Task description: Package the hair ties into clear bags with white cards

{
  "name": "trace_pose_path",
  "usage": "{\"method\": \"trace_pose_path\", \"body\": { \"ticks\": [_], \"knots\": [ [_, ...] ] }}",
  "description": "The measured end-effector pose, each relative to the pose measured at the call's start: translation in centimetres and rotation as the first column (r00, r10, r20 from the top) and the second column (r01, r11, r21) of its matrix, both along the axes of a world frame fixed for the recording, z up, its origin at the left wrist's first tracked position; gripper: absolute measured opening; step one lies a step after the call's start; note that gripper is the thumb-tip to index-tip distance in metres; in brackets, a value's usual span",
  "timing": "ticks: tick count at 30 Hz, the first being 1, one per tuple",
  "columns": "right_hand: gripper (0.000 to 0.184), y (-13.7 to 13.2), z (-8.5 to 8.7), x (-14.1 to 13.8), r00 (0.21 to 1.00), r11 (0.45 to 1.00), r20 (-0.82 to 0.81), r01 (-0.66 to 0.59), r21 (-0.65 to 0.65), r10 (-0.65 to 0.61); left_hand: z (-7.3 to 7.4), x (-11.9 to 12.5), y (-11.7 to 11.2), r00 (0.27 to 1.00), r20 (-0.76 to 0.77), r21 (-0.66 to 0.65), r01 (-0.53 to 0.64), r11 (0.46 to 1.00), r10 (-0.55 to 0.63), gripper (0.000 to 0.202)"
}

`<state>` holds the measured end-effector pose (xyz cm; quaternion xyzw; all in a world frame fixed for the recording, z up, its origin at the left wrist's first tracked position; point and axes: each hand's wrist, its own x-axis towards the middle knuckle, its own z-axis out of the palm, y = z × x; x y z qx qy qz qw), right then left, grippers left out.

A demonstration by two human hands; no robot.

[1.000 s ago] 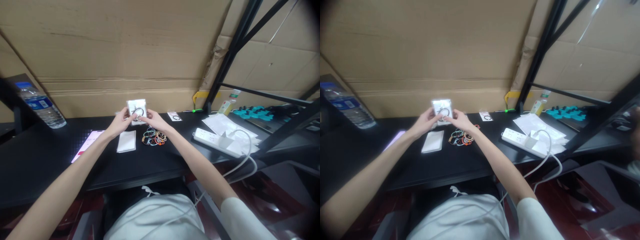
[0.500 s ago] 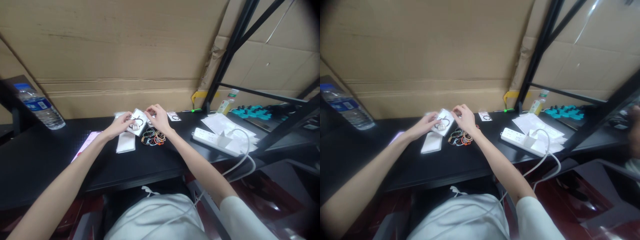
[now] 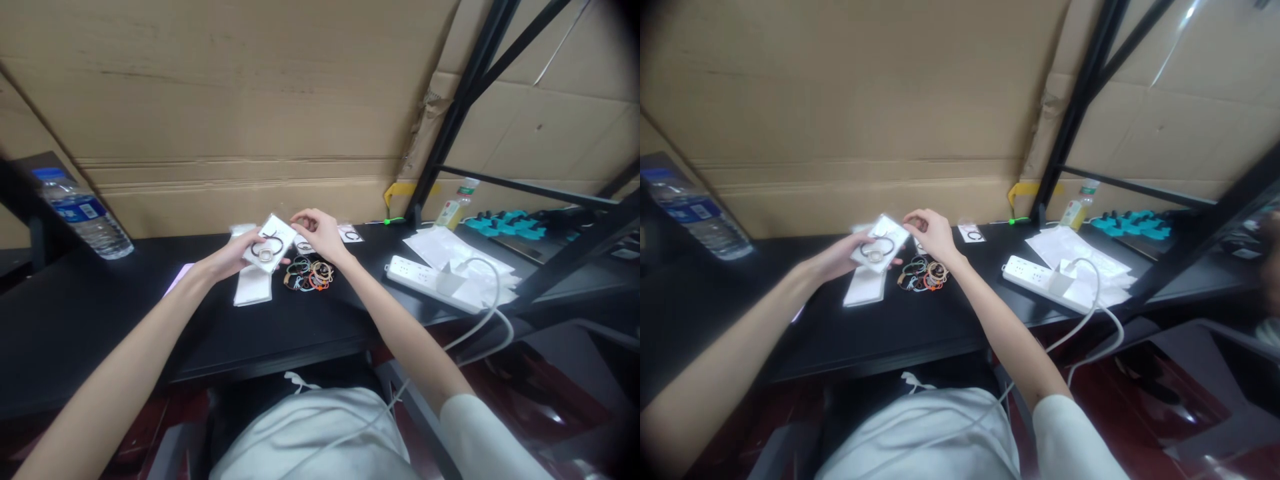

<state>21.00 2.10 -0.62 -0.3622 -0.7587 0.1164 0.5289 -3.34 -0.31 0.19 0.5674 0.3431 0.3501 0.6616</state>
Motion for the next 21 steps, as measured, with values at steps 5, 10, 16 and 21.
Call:
{"method": "trace_pose_path", "body": {
  "ticks": [5, 10, 16, 21],
  "knots": [
    [0.023, -0.1, 0.2, 0.5, 0.973, 0.947, -0.045, -0.23, -0.225, 0.226, 0.4, 0.0, -0.5, 1.0, -0.028, -0.026, -0.01, 1.0, 0.009, 0.05],
    [0.029, -0.6, 0.6, 0.7, 0.941, 0.878, -0.126, -0.34, -0.337, 0.315, 0.7, -0.2, -0.6, 0.997, -0.069, -0.03, -0.044, 0.999, 0.041, 0.04],
    [0.026, -1.1, 1.2, 1.2, 0.923, 0.83, -0.137, -0.383, -0.407, 0.359, 1.0, -0.2, -0.8, 0.995, -0.102, -0.049, -0.021, 0.999, 0.015, 0.039],
    [0.02, -1.3, 1.4, 1.6, 0.887, 0.805, -0.113, -0.456, -0.38, 0.448, 0.3, -0.6, -0.2, 0.989, -0.144, -0.036, 0.03, 0.999, -0.035, 0.049]
  ]
}}
